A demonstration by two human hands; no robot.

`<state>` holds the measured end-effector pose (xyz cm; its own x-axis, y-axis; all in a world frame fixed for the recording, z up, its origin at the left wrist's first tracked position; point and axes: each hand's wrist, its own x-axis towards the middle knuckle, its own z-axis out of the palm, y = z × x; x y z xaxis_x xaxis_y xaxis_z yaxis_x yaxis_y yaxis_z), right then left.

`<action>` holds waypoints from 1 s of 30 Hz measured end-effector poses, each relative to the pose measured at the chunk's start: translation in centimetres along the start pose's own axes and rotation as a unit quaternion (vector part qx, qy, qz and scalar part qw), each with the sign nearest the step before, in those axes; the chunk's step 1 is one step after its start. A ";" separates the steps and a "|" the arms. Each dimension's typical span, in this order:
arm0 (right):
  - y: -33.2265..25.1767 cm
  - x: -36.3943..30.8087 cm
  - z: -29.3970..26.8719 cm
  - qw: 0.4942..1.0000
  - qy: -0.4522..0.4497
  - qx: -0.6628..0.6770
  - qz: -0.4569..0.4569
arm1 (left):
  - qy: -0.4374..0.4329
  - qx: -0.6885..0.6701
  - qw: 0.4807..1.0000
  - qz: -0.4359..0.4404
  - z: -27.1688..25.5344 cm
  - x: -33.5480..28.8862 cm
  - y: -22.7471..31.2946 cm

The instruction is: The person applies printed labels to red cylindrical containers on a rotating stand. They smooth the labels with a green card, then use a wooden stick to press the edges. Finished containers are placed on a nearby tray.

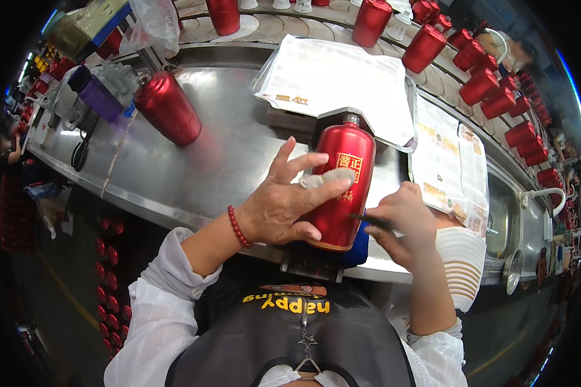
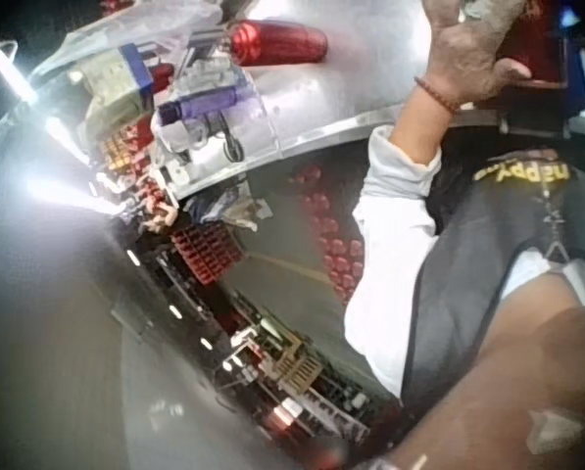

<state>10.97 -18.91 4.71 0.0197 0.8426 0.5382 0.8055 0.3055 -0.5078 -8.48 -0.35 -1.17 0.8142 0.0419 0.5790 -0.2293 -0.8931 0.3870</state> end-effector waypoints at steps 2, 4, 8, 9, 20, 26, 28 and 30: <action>0.3 0.4 -0.2 0.997 0.021 0.007 0.074 | 0.013 -0.014 1.000 0.006 0.3 -1.3 0.9; 0.5 2.1 -0.2 0.995 0.021 0.019 0.096 | 0.036 -0.028 0.999 -0.015 1.2 -3.1 2.5; -0.1 7.6 0.3 0.985 -0.153 0.075 0.009 | 0.109 0.064 0.975 -0.186 3.3 -3.8 4.0; 0.8 8.6 0.6 0.991 -0.120 0.040 0.039 | 0.093 0.073 0.976 -0.184 3.1 -3.5 4.3; 1.9 5.3 0.2 0.997 0.010 0.038 0.062 | 0.088 0.038 0.989 -0.115 1.8 -2.8 4.5; 1.6 1.1 -1.1 0.977 0.123 0.059 0.164 | -0.013 0.019 1.000 0.008 -0.8 3.5 -1.4; 2.4 -0.4 -0.4 0.978 0.136 0.002 0.157 | 0.040 -0.008 0.999 -0.025 -0.3 5.2 -2.8; 2.9 -1.8 0.0 0.990 0.100 -0.063 0.079 | 0.124 -0.065 0.983 -0.122 0.5 5.8 -2.9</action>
<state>13.31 -19.50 2.29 0.2583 0.7673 0.5869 0.8504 0.1077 -0.5150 -2.88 2.27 0.69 0.7026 0.3691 0.6084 -0.1227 -0.7794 0.6144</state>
